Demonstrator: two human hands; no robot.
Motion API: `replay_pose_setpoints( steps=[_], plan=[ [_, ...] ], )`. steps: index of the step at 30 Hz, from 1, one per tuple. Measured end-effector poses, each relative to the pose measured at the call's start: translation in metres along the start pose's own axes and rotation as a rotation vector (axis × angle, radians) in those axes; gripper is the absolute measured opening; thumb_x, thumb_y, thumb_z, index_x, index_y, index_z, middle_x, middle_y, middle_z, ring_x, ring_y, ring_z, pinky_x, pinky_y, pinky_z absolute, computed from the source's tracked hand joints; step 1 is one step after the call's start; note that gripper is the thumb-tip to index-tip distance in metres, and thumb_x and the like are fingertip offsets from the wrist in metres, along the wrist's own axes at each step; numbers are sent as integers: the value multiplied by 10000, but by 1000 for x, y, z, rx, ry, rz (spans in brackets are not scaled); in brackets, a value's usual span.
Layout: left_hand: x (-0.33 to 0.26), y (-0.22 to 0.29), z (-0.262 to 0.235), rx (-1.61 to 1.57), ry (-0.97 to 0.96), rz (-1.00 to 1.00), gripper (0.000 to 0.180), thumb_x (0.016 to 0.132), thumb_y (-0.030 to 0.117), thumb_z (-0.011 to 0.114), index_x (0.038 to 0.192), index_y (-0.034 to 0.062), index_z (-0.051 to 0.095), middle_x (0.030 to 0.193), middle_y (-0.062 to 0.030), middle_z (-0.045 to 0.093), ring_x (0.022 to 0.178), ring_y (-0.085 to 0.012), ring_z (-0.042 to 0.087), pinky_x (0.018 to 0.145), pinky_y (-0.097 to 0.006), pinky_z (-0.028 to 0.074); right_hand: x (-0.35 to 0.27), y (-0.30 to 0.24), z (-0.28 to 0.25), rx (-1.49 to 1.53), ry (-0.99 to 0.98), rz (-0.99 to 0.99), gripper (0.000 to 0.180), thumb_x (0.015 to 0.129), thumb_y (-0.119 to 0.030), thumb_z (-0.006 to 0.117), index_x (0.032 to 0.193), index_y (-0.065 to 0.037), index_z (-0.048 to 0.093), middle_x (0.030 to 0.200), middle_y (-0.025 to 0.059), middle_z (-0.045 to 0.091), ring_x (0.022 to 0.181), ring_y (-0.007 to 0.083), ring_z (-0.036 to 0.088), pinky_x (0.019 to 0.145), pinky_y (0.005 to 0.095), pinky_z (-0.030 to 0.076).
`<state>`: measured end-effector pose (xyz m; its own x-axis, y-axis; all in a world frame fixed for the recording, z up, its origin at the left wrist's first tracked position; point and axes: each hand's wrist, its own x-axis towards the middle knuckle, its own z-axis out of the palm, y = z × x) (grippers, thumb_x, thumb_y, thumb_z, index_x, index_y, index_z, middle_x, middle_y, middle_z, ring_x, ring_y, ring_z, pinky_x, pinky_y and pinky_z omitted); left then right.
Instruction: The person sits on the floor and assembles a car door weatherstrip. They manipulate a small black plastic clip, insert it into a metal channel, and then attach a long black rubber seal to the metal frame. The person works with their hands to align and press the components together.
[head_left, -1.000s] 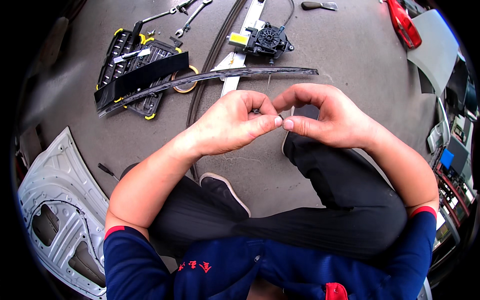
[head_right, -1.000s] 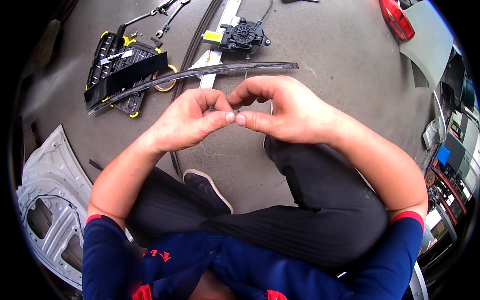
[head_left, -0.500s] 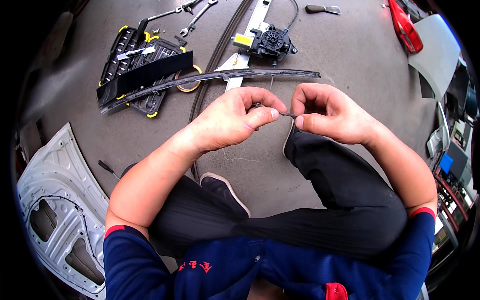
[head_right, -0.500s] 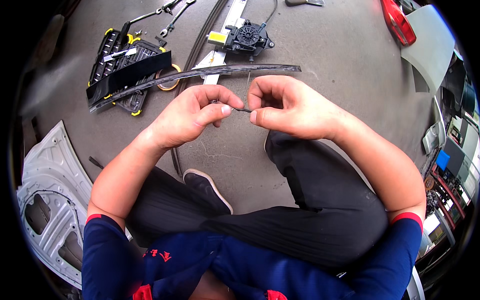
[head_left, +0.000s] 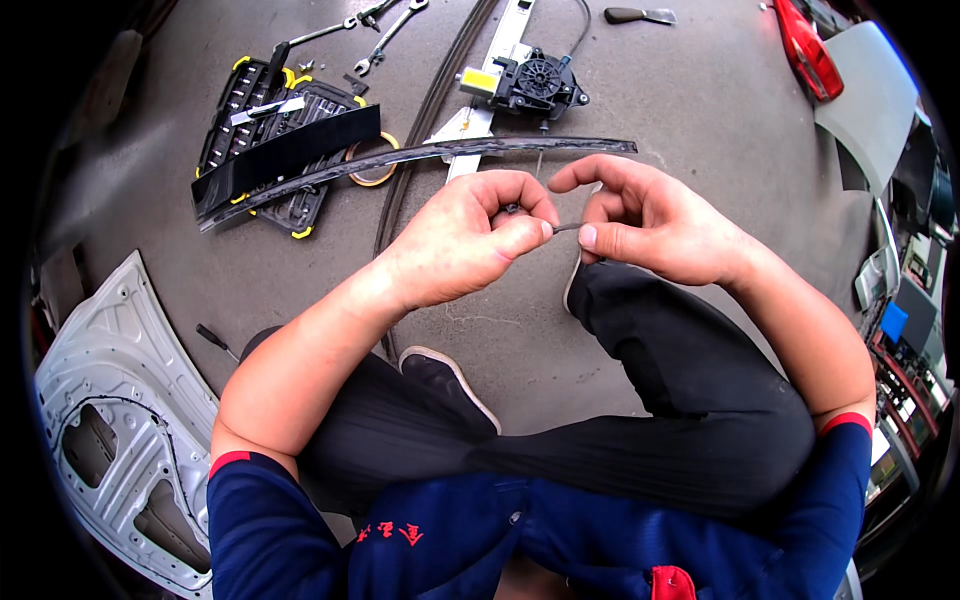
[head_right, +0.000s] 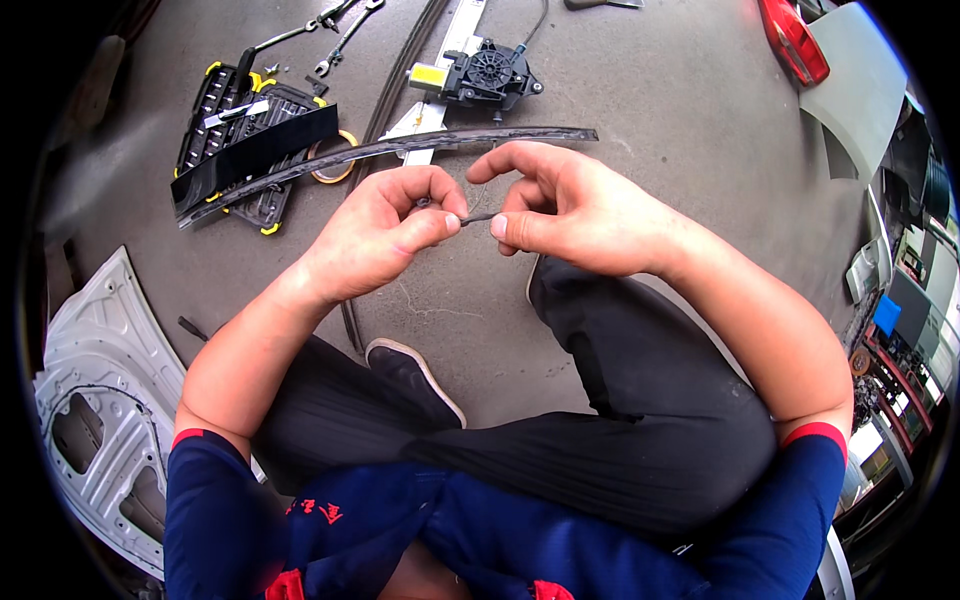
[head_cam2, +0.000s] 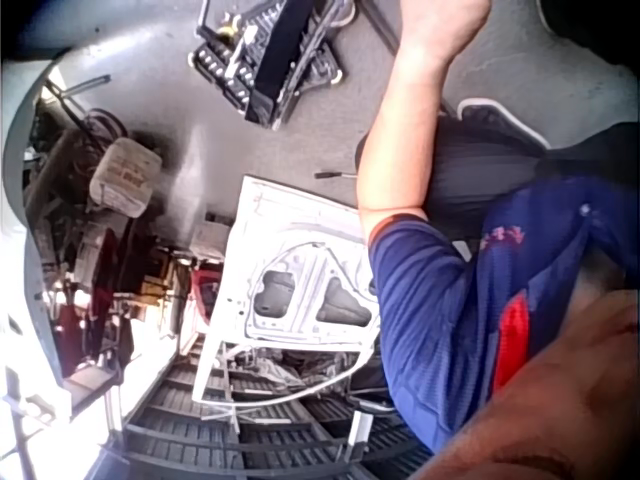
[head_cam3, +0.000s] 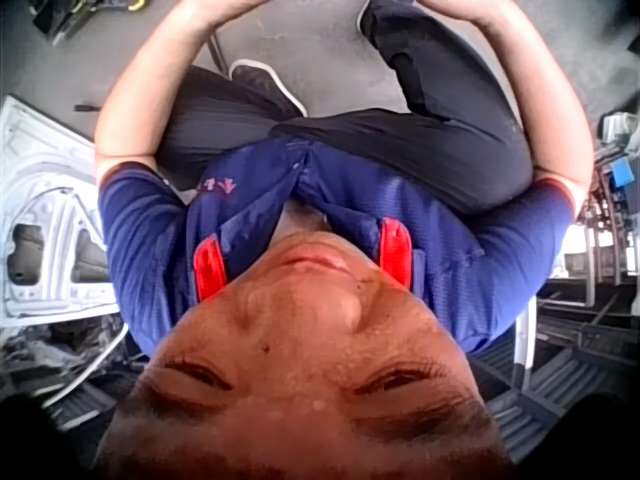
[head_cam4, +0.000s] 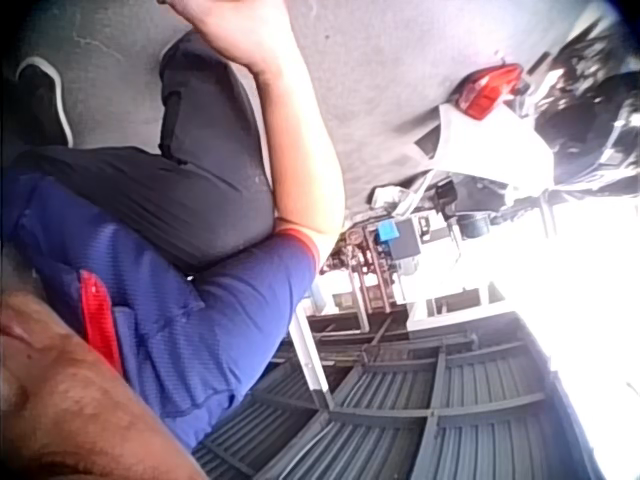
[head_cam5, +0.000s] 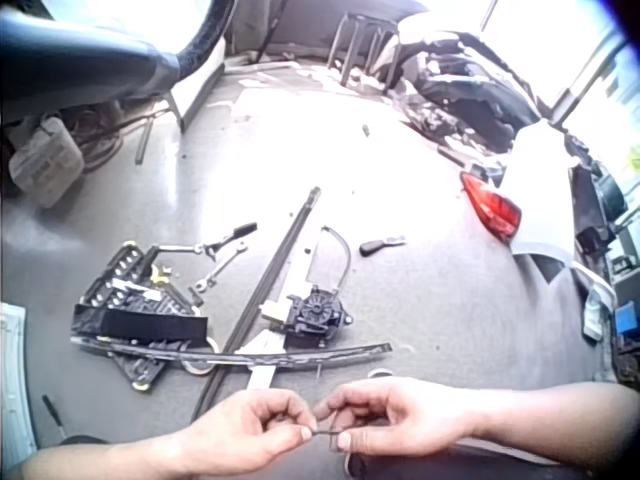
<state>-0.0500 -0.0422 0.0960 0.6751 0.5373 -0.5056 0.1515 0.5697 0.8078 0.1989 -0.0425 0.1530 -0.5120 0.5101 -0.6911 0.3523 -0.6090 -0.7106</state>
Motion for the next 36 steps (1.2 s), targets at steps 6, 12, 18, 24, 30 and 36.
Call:
replay_pose_setpoints(
  steps=[6, 12, 18, 24, 30, 36],
  plan=[
    [-3, 4, 3, 55, 26, 6, 81, 930, 113, 648, 939, 36, 671, 750, 82, 564, 670, 7, 451, 576, -206, 354, 1, 2, -1, 69, -144, -20, 334, 952, -114, 686, 1245, 43, 654, 1048, 30, 688, 995, 85, 605, 914, 279, 501],
    [-5, 3, 2, 116, 77, 49, 88, 926, 118, 645, 940, 36, 671, 712, 87, 545, 631, 9, 435, 545, -206, 338, 1, 1, -2, 51, -190, -99, 328, 954, -156, 708, 1210, 45, 666, 1006, 26, 684, 960, 87, 604, 885, 275, 501],
    [-7, 4, 3, 124, 47, 29, 95, 934, 137, 655, 944, 44, 670, 722, 84, 549, 635, 6, 440, 550, -215, 345, 7, -1, 12, -33, 15, -20, 194, 979, -178, 711, 1052, 3, 702, 892, -7, 675, 848, 55, 572, 754, 265, 478],
    [-2, -3, 1, -10, 57, 2, 127, 964, 171, 694, 992, 48, 687, 851, 48, 621, 777, -41, 519, 715, -237, 451, 5, 7, 11, 3, 148, -127, 110, 952, -123, 680, 924, -16, 677, 824, -34, 613, 785, 38, 531, 699, 241, 441],
    [-3, -3, 1, -56, 33, -5, 193, 978, 166, 673, 1115, 41, 723, 950, 26, 659, 827, -68, 553, 784, -252, 485, 3, 8, 7, 28, 164, -245, 83, 914, -96, 670, 900, -15, 659, 827, -36, 596, 797, 54, 530, 713, 258, 442],
    [-1, -2, 0, -183, 80, 38, 314, 1004, 195, 612, 1244, 19, 711, 1009, 17, 674, 826, -74, 551, 795, -252, 497, 1, 6, 6, -19, 149, -317, 95, 913, -103, 673, 891, -12, 655, 829, -19, 611, 827, 75, 555, 769, 279, 468]
  ],
)
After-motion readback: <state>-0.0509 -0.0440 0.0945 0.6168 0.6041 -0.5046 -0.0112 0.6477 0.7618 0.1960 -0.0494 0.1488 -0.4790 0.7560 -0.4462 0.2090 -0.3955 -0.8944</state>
